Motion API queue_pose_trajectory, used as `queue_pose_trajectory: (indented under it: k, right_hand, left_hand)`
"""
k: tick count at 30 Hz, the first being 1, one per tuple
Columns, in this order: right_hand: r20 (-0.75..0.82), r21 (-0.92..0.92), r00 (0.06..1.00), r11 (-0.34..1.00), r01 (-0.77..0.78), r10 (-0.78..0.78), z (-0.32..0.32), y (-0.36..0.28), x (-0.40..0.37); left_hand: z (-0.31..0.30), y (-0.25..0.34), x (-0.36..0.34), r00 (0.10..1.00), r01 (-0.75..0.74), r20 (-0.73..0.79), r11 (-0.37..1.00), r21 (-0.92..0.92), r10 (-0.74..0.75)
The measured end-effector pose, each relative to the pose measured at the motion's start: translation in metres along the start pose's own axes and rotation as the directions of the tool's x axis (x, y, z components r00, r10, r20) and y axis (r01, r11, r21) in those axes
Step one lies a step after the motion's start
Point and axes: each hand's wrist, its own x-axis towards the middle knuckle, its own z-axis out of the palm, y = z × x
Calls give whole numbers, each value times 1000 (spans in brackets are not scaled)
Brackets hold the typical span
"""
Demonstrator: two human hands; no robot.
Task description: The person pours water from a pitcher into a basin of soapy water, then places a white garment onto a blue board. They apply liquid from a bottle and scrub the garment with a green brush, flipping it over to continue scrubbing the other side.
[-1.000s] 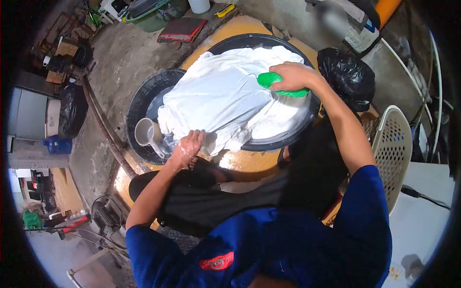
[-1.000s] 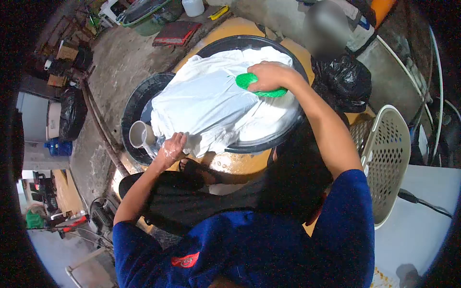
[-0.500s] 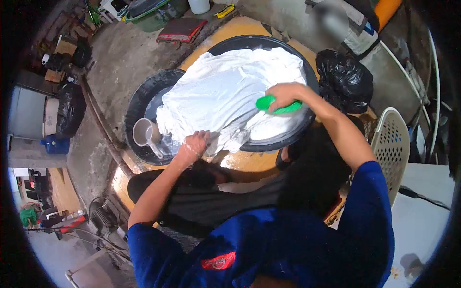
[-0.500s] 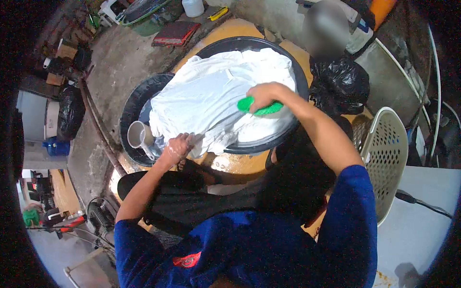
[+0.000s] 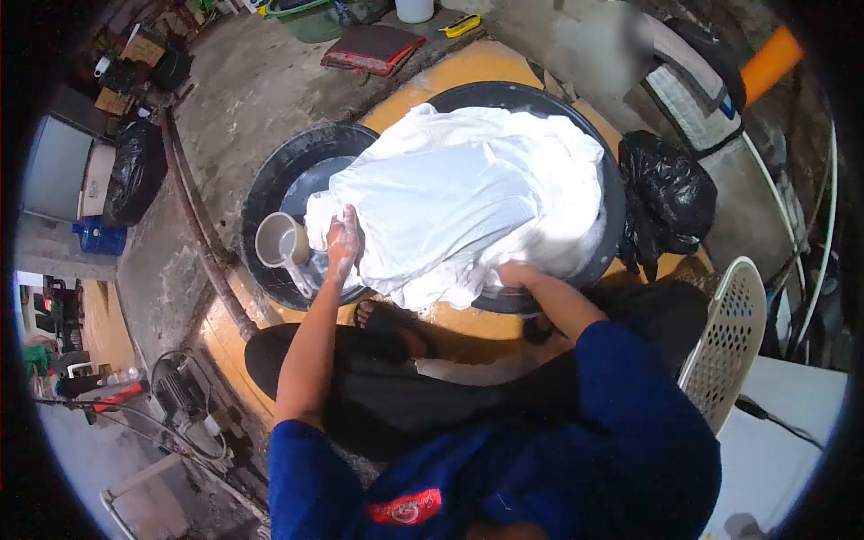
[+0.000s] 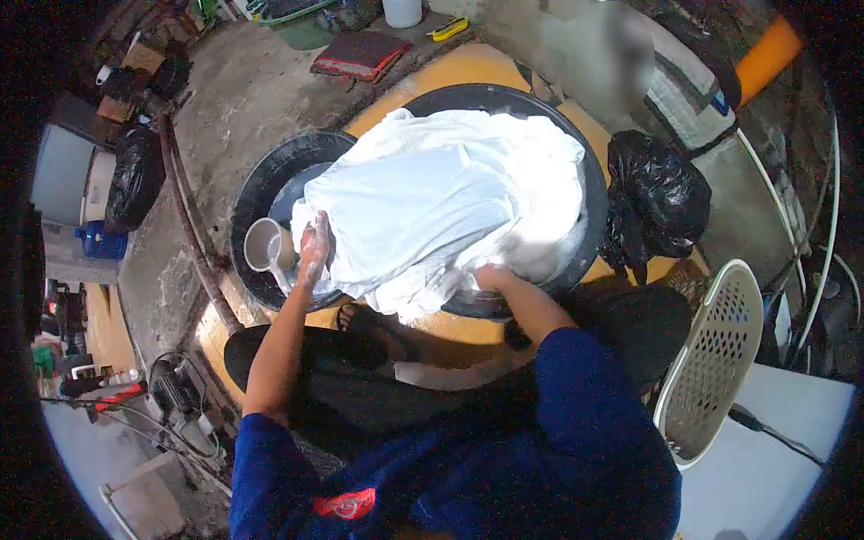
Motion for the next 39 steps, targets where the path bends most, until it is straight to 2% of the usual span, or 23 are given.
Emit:
queue_pose_trajectory:
  k: [3,5,7,10,12,13,14,15,16,17,18,19,20,24,26,28,30,31,32,33,34,37,39]
  right_hand:
    - [-27,-15,985,985,-171,171,-40,-23,-37]
    - [56,157,996,985,-71,63,-78,-21,-61]
    - [116,605,948,778,170,-297,-107,-3,-72]
    - [-181,841,906,418,344,-382,-180,-50,-84]
    - [-651,578,759,656,485,11,-202,-133,-54]
    - [-862,290,505,853,434,36,-205,-175,-28]
    - [-710,475,692,813,337,128,-234,-217,-56]
    - [-813,347,577,856,384,70,-225,-240,-31]
    - [-829,324,553,879,351,85,-219,-229,-17]
    - [-838,309,537,897,315,100,-209,-215,-2]
    - [-878,386,381,899,208,289,-190,-167,8]
    - [-932,362,96,890,278,349,-160,-92,33]
    - [-898,436,96,843,314,429,-144,-23,21]
    - [-875,483,78,873,74,477,-156,17,20]
    - [-937,347,94,921,176,336,-195,-124,25]
    - [-935,269,316,901,340,160,-218,-190,1]
    - [-914,379,246,897,226,324,-202,-159,34]
    - [-920,385,31,888,252,391,-183,-95,40]
    - [-813,573,171,817,71,556,-174,-37,20]
    - [-828,552,-28,823,137,560,-155,28,36]
    - [-851,523,-19,850,62,525,-159,30,40]
    - [-882,463,111,886,23,458,-185,-44,45]
    - [-945,323,161,894,311,285,-220,-172,21]
  left_hand:
    - [4,0,-4,999,-38,-38,980,-197,31]
    - [2,12,2,999,-44,-39,951,-307,34]
    - [3,19,-3,1000,10,-14,924,-382,-17]
    - [11,19,6,994,56,-59,882,-468,-94]
    - [7,27,2,990,104,-47,902,-419,-135]
    - [7,27,3,979,173,-22,880,-443,-203]
    - [15,-15,15,998,16,-40,876,-482,-40]
    - [25,-54,26,991,-137,-65,846,-515,121]
    - [20,-34,18,1000,9,8,695,-719,-4]
    - [17,-16,10,992,93,-15,800,-593,-126]
    - [15,6,7,969,183,-64,868,-461,-238]
    - [13,18,5,933,280,-131,904,-322,-336]
    - [10,21,5,937,308,-48,885,-350,-345]
    - [18,12,11,930,295,-105,885,-359,-353]
    - [24,5,10,900,306,-219,904,-299,-377]
    - [16,0,1,931,322,-43,873,-367,-362]
    - [11,16,-2,941,310,-2,866,-391,-338]
    - [13,25,1,932,333,-25,880,-338,-363]
    - [12,29,1,921,362,-42,892,-270,-387]
    - [9,31,0,912,387,-61,900,-200,-406]
    - [11,19,6,928,354,-53,915,-194,-370]
    - [13,24,6,910,379,-85,897,-227,-406]
    - [8,20,2,910,396,-16,880,-264,-415]
